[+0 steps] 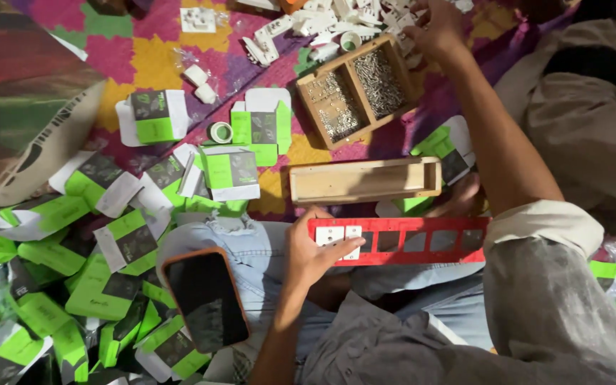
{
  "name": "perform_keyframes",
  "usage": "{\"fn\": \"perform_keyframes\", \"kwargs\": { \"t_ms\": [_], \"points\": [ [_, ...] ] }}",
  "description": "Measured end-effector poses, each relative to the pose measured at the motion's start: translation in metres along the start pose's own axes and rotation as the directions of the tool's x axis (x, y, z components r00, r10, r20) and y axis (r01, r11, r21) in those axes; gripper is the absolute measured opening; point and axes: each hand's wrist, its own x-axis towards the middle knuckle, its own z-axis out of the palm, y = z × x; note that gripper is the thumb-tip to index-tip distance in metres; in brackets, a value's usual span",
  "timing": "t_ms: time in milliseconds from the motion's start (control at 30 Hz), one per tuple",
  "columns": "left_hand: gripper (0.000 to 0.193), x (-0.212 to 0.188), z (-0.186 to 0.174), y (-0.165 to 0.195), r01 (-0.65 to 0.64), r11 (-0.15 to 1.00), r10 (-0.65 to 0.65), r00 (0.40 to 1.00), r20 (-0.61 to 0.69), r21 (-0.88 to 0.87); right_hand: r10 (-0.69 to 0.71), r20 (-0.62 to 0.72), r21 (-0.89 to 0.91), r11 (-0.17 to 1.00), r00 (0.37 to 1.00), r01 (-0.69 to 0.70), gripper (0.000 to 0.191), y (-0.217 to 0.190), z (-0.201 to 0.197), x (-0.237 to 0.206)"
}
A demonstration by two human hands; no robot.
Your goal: The person sits on the floor and assembles small white electrical modules into a red plastic frame. They pick up each module, align it into a slot, and secure it with screws from a nearby wooden box. The person repeats this process for multiple modules along the frame.
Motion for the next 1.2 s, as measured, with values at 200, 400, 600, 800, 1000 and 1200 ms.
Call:
{"fn": "perform_keyframes", "kwargs": {
  "t_ms": [200, 400, 600, 800, 1000, 1200],
  "points": [
    [0.042, -0.006, 0.003, 0.002, 0.003, 1.0, -0.003, 1.0, -0.025, -0.011, -0.255, 0.116, 0.503, 0.848, 0.96, 0.165, 0.027, -0.002, -0.03, -0.047],
    [0.042, -0.009, 0.006, 0.005, -0.013, 0.999, 0.013, 1.0, -0.018, -0.035, -0.296, 0.187, 0.727, 0.683, 0.937, 0.071, 0.032, -0.057, -0.07, -0.175],
    [0.041, -0.021, 0.011, 0.005, -0.005, 0.997, 0.004, 1.0, -0.02, -0.075, -0.226, 0.134, 0.675, 0.734, 0.965, 0.078, 0.034, -0.07, -0.075, -0.305],
    [0.042, -0.026, 0.011, 0.008, -0.067, 0.997, 0.065, 0.997, -0.043, -0.029, 0.04, 0.122, 0.633, 0.767, 0.992, -0.109, 0.034, -0.066, -0.024, -0.398],
    [0.038, -0.028, 0.012, 0.008, 0.011, 0.994, -0.013, 1.0, -0.017, -0.105, 0.097, -0.07, 0.561, 0.827, 0.993, -0.042, 0.016, -0.087, 0.008, -0.422],
    [0.046, -0.029, 0.01, 0.003, -0.015, 0.994, 0.016, 1.0, 0.002, -0.104, -0.078, -0.181, 0.196, 0.974, 0.98, 0.114, 0.013, -0.103, 0.002, -0.417]
  ]
}}
